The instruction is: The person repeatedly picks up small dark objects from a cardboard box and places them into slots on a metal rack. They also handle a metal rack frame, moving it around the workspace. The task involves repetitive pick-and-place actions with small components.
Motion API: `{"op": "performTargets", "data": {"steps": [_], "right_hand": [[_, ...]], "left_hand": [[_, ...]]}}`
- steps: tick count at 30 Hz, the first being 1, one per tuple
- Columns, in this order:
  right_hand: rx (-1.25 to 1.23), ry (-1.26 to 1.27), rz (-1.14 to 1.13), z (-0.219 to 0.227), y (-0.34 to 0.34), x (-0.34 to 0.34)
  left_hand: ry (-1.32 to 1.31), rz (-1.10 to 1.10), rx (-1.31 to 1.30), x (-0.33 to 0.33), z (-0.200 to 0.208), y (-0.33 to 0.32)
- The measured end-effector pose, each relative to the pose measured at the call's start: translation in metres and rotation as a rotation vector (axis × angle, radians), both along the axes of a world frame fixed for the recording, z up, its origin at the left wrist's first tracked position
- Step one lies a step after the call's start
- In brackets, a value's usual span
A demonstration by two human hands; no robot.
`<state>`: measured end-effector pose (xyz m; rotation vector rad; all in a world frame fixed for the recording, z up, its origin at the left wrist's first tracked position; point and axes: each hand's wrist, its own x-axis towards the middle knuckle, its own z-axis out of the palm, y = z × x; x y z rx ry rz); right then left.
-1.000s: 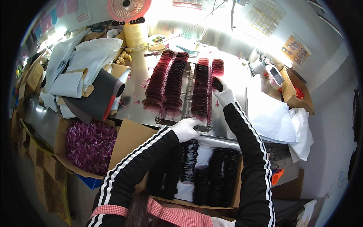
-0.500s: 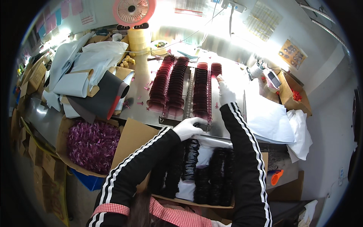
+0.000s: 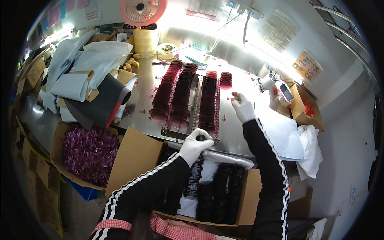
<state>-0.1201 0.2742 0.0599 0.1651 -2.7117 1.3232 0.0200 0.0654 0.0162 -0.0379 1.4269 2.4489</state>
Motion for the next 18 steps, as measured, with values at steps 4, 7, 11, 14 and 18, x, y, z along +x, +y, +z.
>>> {"op": "performTargets", "data": {"steps": [4, 7, 11, 14, 18], "right_hand": [[0.242, 0.112, -0.083, -0.025, 0.019, -0.101], [0.028, 0.05, 0.037, -0.034, 0.017, -0.135], [-0.052, -0.081, 0.254, -0.047, 0.024, -0.161], [-0.188, 0.042, 0.396, -0.066, 0.033, -0.162], [-0.108, 0.071, 0.146, -0.065, 0.004, -0.124]], "left_hand": [[0.483, 0.037, -0.835, -0.007, -0.018, 0.009], [0.542, -0.152, -0.997, -0.011, -0.014, 0.003], [0.496, -0.472, -1.033, -0.037, -0.001, -0.013], [0.497, -0.599, -0.872, -0.05, -0.003, -0.019], [0.49, -0.65, -0.835, -0.053, -0.003, -0.026]]}}
